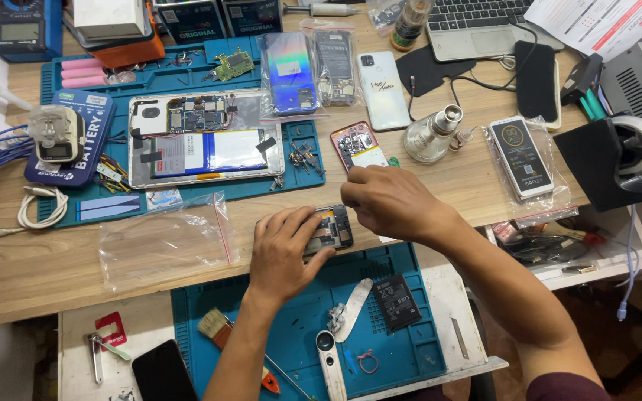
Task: The person disassembles a smartphone on a workbench, using a screwdriver to remove screws and a plastic pry tool to separate components. They handle the motherboard, battery, and internal connectors while working on the device.
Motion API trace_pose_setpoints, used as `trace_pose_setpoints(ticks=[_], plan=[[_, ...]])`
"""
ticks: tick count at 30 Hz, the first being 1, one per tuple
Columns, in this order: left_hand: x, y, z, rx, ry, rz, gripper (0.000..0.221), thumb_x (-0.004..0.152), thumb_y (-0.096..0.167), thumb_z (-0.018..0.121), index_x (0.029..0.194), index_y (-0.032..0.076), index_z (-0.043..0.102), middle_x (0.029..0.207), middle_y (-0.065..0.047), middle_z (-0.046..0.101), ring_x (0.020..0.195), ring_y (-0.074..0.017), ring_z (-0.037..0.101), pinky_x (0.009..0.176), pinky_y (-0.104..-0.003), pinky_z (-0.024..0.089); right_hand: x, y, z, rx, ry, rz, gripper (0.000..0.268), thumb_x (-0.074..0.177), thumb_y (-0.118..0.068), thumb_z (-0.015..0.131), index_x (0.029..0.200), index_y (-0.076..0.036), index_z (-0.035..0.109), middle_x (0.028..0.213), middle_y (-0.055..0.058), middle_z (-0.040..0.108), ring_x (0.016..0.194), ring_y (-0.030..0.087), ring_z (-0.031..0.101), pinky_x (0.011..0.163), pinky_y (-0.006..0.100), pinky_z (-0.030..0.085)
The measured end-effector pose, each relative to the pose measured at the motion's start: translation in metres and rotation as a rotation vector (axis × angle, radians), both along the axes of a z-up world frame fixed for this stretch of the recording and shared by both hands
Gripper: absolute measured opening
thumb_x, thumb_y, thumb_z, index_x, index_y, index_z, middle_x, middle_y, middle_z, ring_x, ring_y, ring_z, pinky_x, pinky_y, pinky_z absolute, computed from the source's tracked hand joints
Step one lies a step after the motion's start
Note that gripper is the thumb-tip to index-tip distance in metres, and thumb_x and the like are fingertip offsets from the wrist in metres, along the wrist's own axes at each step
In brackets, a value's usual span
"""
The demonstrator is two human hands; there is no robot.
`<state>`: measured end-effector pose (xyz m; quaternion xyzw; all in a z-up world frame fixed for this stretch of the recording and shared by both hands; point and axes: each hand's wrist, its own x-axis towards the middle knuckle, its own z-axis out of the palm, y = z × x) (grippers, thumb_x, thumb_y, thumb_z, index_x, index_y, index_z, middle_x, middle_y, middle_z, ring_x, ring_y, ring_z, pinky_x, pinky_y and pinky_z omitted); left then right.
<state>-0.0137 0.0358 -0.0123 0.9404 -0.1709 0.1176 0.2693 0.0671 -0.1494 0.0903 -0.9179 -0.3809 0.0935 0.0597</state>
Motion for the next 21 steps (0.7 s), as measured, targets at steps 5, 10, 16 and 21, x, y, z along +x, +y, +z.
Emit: trace_pose_setpoints(ticks=[5,10,16,21], plan=[[-0.001,-0.001,-0.001,0.002,0.009,0.006,0.049,0.076,0.049,0.063,0.111,0.016,0.059,0.117,0.0,0.055,0.112,-0.0208,0.048,0.097,-0.042,0.031,0.01,0.014,0.009,-0.11,0.074,0.001,0.01,0.086,-0.02,0.056,0.09,-0.012,0.058,0.068,0.006,0.06,0.06,0.022,0.062,0.052,0.034,0.048],[-0.002,-0.001,0.004,0.007,0.072,0.013,0.048,0.077,0.049,0.061,0.112,0.016,0.06,0.118,-0.001,0.055,0.113,-0.0209,0.048,0.098,-0.043,0.03,0.015,0.023,0.018,-0.095,0.221,0.059,0.014,0.083,-0.004,0.053,0.095,-0.005,0.061,0.079,0.015,0.063,0.071,0.03,0.065,0.061,0.038,0.052],[-0.001,-0.002,0.0,0.009,0.063,0.004,0.048,0.077,0.048,0.062,0.113,0.016,0.058,0.12,0.0,0.054,0.114,-0.0208,0.047,0.099,-0.044,0.03,0.019,0.02,0.009,-0.204,0.141,-0.017,0.02,0.085,-0.024,0.056,0.079,-0.006,0.062,0.067,0.015,0.061,0.061,0.029,0.064,0.054,0.039,0.052],[-0.001,-0.001,0.001,0.013,0.078,0.009,0.048,0.078,0.05,0.06,0.113,0.018,0.058,0.12,0.001,0.053,0.115,-0.0197,0.046,0.099,-0.042,0.029,0.015,0.022,0.019,-0.183,0.205,-0.068,0.025,0.085,-0.023,0.058,0.09,0.001,0.062,0.074,0.023,0.061,0.069,0.038,0.065,0.059,0.048,0.053]])
